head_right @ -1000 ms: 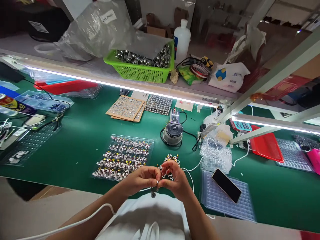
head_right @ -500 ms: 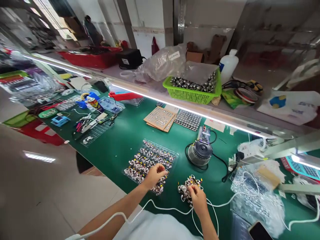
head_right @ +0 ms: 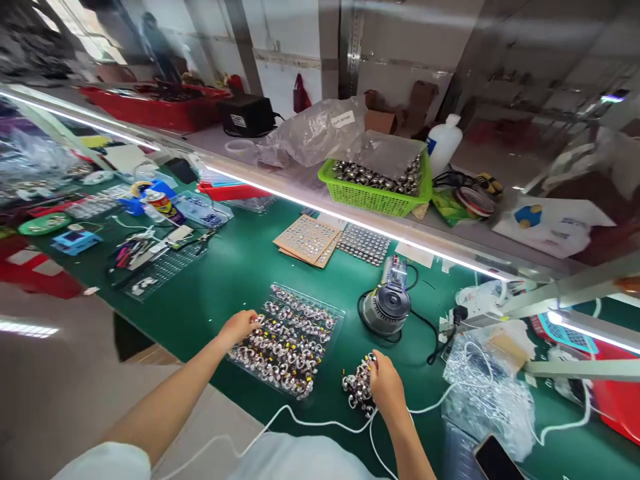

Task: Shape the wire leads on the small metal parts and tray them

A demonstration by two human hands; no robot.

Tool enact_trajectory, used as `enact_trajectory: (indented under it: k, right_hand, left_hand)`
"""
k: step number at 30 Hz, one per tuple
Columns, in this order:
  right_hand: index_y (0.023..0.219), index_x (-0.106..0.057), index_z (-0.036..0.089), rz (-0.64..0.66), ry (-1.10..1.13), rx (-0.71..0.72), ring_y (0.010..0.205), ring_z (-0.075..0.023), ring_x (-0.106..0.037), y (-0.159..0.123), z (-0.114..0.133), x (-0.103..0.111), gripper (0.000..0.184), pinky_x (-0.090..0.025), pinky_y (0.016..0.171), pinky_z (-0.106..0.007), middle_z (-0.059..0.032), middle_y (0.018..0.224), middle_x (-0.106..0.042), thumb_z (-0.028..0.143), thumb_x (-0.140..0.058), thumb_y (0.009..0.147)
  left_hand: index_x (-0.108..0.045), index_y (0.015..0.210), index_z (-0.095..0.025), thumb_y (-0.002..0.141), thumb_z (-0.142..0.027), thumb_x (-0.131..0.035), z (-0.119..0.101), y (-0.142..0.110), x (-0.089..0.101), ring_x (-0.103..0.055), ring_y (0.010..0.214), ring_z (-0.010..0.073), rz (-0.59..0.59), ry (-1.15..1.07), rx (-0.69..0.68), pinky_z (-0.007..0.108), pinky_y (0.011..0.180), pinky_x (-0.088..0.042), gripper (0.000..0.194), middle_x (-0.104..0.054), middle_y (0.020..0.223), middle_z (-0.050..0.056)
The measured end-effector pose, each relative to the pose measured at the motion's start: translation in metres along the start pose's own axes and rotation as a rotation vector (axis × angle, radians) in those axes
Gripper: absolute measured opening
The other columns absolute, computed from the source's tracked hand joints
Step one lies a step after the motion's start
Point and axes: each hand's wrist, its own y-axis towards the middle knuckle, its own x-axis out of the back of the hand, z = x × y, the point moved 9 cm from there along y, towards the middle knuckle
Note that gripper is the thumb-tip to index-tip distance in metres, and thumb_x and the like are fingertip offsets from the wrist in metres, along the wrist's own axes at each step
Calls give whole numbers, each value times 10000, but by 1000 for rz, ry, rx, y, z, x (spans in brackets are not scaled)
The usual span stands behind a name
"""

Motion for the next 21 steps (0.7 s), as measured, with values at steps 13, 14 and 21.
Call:
enact_trajectory:
  k: [13, 14, 21]
  right_hand:
    - [1093, -675, 138, -190, -171, 134, 884, -230, -686, 71, 56, 59, 391, -540, 770, -333, -121, 999, -725, 301, -347, 956]
    - [1122, -666, 147, -172, -227, 164, 959, -232, -665, 82, 68, 59, 378, -523, 823, -335, -127, 1069, -702, 282, -352, 963]
    - [1186, -618, 190, 196, -679, 377, 1063, -250, -604, 162, 135, 47, 263, -494, 906, -434, -109, 1185, -618, 228, -563, 932]
  left_hand:
    - [-603, 844, -186, 565, -546, -788, -121, -78, -83, -615, 720, 178, 355, -770, -61, 284, 738, -470, 492, -631, 716, -11]
    - [-593, 840, -189, 562, -543, -796, -135, -92, -96, -622, 710, 173, 406, -845, -46, 288, 738, -481, 494, -632, 712, -10]
    - [-581, 824, -166, 666, -405, -805, -199, -153, -136, -622, 687, 130, 703, -1190, 56, 242, 666, -487, 363, -655, 748, 24]
